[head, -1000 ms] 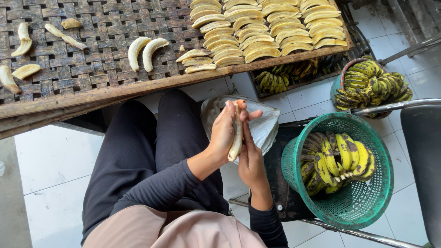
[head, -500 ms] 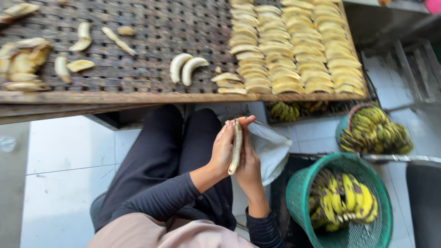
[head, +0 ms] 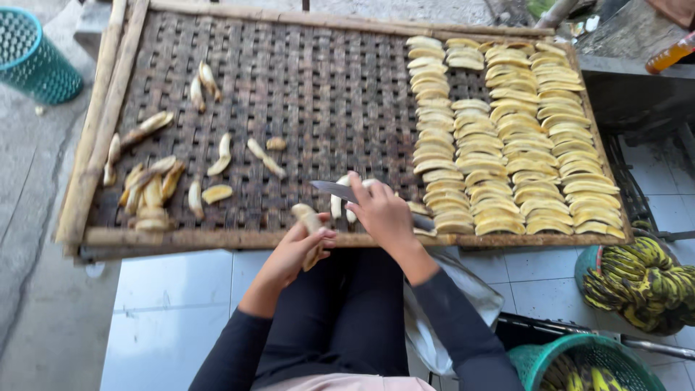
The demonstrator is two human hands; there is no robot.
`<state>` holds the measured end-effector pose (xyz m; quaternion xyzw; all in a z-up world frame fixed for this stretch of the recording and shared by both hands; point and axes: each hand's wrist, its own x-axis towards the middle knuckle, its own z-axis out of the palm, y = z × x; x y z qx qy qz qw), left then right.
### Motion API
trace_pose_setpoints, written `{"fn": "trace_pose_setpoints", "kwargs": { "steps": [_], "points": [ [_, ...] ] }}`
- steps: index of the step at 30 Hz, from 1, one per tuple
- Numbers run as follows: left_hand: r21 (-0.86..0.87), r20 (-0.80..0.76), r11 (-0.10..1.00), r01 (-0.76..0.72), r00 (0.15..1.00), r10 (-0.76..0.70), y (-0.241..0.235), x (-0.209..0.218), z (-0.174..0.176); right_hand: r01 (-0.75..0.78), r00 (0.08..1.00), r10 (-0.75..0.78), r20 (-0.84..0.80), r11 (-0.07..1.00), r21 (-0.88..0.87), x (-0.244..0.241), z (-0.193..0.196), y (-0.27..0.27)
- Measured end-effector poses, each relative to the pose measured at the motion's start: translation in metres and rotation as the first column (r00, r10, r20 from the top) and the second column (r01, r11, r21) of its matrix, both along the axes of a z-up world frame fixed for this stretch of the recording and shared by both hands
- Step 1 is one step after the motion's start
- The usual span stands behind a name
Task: The person peels bananas using a knife and places the peeled fruit onto a woven tray. They repeatedly pick up bananas from a green basket, peel them, and arrange the peeled pieces in rows on the tray.
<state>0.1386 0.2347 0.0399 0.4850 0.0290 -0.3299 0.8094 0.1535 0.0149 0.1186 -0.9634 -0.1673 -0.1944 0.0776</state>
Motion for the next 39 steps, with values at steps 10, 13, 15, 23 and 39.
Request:
{"fn": "trace_pose_setpoints", "kwargs": {
  "steps": [10, 13, 15, 23, 39],
  "points": [
    [0.249, 0.326, 0.902, -0.353, 0.907, 0.265, 0.020, 0.082, 0.039, -0.250, 0.959, 0.244, -0.147, 0.968, -0.022, 0.182, -0.038, 0.014],
    [0.370, 0.454, 0.805, -0.463, 0.846, 0.279, -0.003, 0.111, 0.039, -0.021, 0.560, 0.728, -0.395, 0.489, 0.872, 0.178, -0.029, -0.003],
    [0.415, 0.504, 0.768, -0.487, 0.826, 0.252, -0.026, 0.132, 0.035, 0.104, 0.510, 0.756, -0.410, 0.419, 0.902, 0.174, -0.027, -0.018],
    [0.188, 0.525, 0.848, -0.496, 0.780, 0.340, -0.152, 0.196, 0.018, 0.368, 0.700, 0.485, -0.524, 0.385, 0.847, 0.191, -0.012, -0.117],
    [-0.327, 0.105, 0.686, -0.650, 0.697, 0.710, -0.136, 0.263, -0.012, 0.395, 0.912, -0.071, -0.405, 0.422, 0.816, 0.307, -0.059, -0.352]
  ]
}}
